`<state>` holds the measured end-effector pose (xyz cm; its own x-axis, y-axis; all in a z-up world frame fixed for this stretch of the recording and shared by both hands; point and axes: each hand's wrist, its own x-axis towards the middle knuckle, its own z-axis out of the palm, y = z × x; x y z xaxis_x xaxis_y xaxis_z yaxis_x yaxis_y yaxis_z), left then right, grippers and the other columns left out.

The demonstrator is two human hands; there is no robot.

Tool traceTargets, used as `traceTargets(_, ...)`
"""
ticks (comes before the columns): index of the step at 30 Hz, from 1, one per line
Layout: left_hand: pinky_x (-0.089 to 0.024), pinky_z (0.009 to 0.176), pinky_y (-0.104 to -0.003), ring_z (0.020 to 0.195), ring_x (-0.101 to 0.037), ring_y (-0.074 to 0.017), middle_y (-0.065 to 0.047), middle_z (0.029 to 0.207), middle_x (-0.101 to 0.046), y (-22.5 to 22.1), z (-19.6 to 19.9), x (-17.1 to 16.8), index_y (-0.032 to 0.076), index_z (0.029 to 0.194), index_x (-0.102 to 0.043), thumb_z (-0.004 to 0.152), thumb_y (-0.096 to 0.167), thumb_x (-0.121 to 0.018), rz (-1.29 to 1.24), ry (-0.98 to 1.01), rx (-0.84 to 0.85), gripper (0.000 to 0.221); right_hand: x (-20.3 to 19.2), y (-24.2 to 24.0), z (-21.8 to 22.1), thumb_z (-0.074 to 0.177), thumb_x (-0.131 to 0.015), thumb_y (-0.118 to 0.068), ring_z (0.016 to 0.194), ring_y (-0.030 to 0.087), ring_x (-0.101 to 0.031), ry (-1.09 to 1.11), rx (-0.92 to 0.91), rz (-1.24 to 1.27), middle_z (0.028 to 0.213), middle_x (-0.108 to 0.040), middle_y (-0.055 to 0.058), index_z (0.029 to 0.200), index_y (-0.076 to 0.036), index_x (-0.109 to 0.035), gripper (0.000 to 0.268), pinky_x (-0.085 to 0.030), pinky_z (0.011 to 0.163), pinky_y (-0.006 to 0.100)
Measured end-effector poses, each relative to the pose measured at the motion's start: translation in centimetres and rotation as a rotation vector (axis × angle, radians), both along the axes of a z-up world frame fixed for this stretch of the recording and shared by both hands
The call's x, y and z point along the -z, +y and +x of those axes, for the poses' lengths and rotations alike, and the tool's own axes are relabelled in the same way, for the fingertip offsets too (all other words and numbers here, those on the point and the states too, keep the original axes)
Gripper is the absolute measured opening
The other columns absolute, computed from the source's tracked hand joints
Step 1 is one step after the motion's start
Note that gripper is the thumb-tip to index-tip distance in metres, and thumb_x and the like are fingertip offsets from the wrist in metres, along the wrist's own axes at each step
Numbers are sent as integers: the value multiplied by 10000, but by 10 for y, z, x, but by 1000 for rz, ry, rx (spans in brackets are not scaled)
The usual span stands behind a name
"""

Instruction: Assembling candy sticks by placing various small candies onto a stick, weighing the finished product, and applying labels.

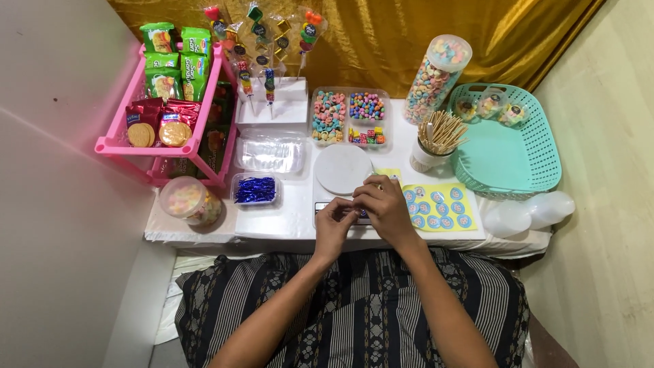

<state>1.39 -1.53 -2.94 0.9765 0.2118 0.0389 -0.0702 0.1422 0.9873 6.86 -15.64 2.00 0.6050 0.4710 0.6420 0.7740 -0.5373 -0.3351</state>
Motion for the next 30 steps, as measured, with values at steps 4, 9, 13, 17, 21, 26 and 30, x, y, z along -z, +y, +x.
traceTargets(4, -585, 698, -327, 735, -688, -150, -146, 826, -753, 2, -1, -2, 14, 1004, -752, 860, -26, -762, 88, 16, 32, 149, -11, -7, 1, 847, -800, -71, 1161, 165, -570, 83, -6, -40, 886, -733, -70, 777, -179, -760, 135, -431, 999, 349)
traceTargets(9, -594, 785, -406, 880, -731, -266, -193, 849, -757, 1, -3, -6, 10, 990, -754, 867, -26, -753, 213, 2, 85, 128, -23, -12, 1, 752, -829, -65, 1165, 148, -590, 168, 35, -255, 817, -716, -75, 734, -194, -728, 165, -380, 1051, 370)
traceTargets(13, -601, 789, -398, 890, -754, -298, -165, 860, -764, -1, -6, -12, 49, 969, -756, 862, -24, -758, 286, -15, 102, 129, -23, -14, 3, 733, -823, -62, 1130, 151, -596, 256, 66, -288, 771, -705, -62, 709, -190, -725, 163, -366, 1050, 377)
traceTargets(17, -608, 791, -370, 887, -758, -285, -117, 851, -759, -3, -10, -19, 83, 965, -760, 867, -33, -747, 420, -71, 136, 153, -19, -18, 6, 730, -818, -78, 1125, 166, -599, 315, 68, -392, 780, -716, -33, 711, -167, -737, 122, -345, 1078, 417)
traceTargets(21, -597, 718, -341, 810, -738, -266, -80, 802, -725, -4, -2, 10, 88, 890, -729, 832, -67, -753, 602, -251, 195, 168, -24, -26, 11, 769, -802, -104, 1082, 185, -635, 504, -7, -478, 813, -731, -26, 719, -179, -712, 128, -376, 1067, 416)
traceTargets(26, -591, 682, -342, 759, -714, -279, -104, 788, -697, 2, -14, -26, 60, 835, -698, 853, -82, -718, 748, -479, 296, 145, -55, -37, 5, 826, -762, -43, 925, 360, -713, 876, -53, -439, 790, -750, 137, 785, -68, -736, 55, -453, 987, 531)
traceTargets(30, -579, 650, -308, 724, -699, -249, -80, 751, -685, -3, -17, -27, 70, 795, -687, 860, -72, -702, 850, -648, 316, 157, -55, -50, 10, 834, -762, -57, 719, 290, -652, 1078, -187, -392, 778, -764, 139, 803, -54, -741, 38, -500, 761, 470)
